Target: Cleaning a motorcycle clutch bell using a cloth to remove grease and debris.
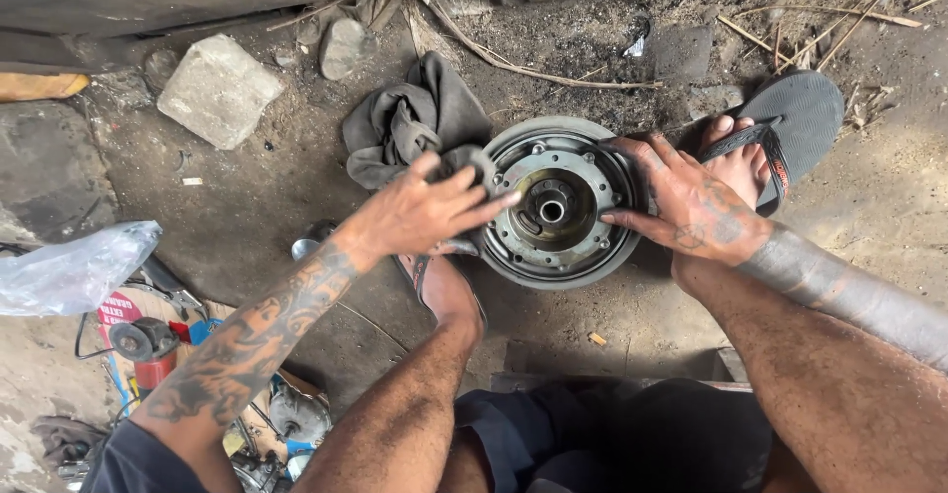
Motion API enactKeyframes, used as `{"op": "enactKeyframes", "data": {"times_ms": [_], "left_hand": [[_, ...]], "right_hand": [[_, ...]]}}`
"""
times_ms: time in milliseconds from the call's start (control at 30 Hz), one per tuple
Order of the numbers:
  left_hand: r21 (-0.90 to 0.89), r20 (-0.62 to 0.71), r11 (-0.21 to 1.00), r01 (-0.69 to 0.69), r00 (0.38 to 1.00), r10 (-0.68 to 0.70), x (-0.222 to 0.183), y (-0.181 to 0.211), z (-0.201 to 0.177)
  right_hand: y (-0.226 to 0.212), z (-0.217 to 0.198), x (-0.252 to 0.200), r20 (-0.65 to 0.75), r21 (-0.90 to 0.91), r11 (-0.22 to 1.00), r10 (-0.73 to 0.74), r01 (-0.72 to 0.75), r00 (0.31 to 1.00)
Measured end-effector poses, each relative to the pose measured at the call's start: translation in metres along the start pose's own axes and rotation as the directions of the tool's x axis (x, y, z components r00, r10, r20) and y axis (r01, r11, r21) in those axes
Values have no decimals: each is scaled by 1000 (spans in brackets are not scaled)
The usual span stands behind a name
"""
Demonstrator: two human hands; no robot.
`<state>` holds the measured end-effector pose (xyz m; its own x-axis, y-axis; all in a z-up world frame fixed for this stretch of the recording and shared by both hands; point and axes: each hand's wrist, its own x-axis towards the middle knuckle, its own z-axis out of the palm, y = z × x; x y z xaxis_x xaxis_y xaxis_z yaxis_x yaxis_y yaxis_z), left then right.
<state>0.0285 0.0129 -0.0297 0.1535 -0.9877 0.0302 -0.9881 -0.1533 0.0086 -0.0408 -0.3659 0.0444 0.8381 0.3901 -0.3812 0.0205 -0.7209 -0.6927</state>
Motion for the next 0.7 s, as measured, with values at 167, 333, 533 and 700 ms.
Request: {"op": "enactKeyframes", "data": {"times_ms": [167,333,533,700], "left_hand": [[33,105,997,76,991,-79,10,9,-43],[-334,75,931,147,989,-129,8,8,-61],[-789,-35,429,440,664,-747,-11,14,-87],[-840,189,135,526,517,-835,-11,52,-106]], "right_hand": [[-2,-2,-1,9,3,1000,-5,5,1000],[10,9,0,1,-63,998,-5,5,1000],[18,13,-1,16,16,1000,-8,8,1000],[9,7,-1,-78,-327,937,-155,122,985]]}}
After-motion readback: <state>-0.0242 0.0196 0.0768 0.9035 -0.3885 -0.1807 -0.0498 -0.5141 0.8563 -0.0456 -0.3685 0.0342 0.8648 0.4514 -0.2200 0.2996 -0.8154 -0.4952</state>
